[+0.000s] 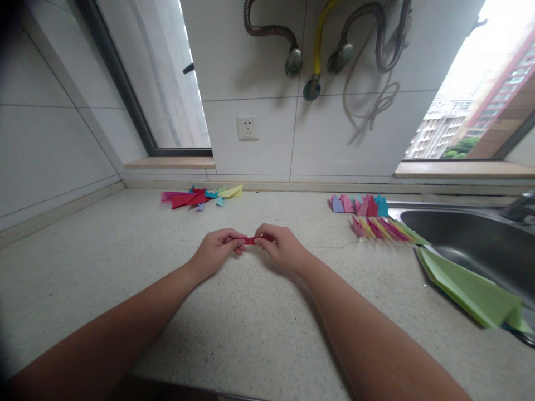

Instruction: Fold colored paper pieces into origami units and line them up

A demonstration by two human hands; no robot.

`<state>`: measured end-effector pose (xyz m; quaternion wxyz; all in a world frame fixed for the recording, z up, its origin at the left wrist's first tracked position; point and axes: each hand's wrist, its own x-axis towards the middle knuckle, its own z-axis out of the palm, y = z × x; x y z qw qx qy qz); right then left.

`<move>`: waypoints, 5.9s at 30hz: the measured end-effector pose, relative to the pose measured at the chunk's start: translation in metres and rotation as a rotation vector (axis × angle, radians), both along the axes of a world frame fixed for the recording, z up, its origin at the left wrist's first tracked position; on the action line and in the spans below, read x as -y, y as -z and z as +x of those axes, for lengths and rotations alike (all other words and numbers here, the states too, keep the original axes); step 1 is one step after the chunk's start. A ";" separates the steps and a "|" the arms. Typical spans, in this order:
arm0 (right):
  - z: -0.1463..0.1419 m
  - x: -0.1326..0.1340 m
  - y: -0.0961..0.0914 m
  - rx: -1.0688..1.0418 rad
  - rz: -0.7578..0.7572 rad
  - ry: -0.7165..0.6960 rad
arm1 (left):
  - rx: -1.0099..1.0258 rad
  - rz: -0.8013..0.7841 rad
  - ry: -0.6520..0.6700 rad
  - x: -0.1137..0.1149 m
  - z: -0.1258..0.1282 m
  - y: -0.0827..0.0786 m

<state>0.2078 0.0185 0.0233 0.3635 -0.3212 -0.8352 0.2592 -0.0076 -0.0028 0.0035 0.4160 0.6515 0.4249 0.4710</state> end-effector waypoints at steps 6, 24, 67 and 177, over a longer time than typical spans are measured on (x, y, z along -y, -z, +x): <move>0.000 -0.001 0.002 -0.029 -0.042 -0.011 | -0.041 0.013 0.016 -0.001 -0.003 0.000; -0.005 0.004 0.007 -0.052 -0.091 0.004 | -0.037 0.021 0.042 0.002 -0.002 0.004; -0.009 0.006 0.013 0.120 0.367 0.128 | -0.343 0.267 -0.114 0.009 0.005 0.002; -0.018 -0.001 0.027 -0.261 -0.475 -0.046 | 0.176 -0.071 0.078 -0.002 0.011 0.007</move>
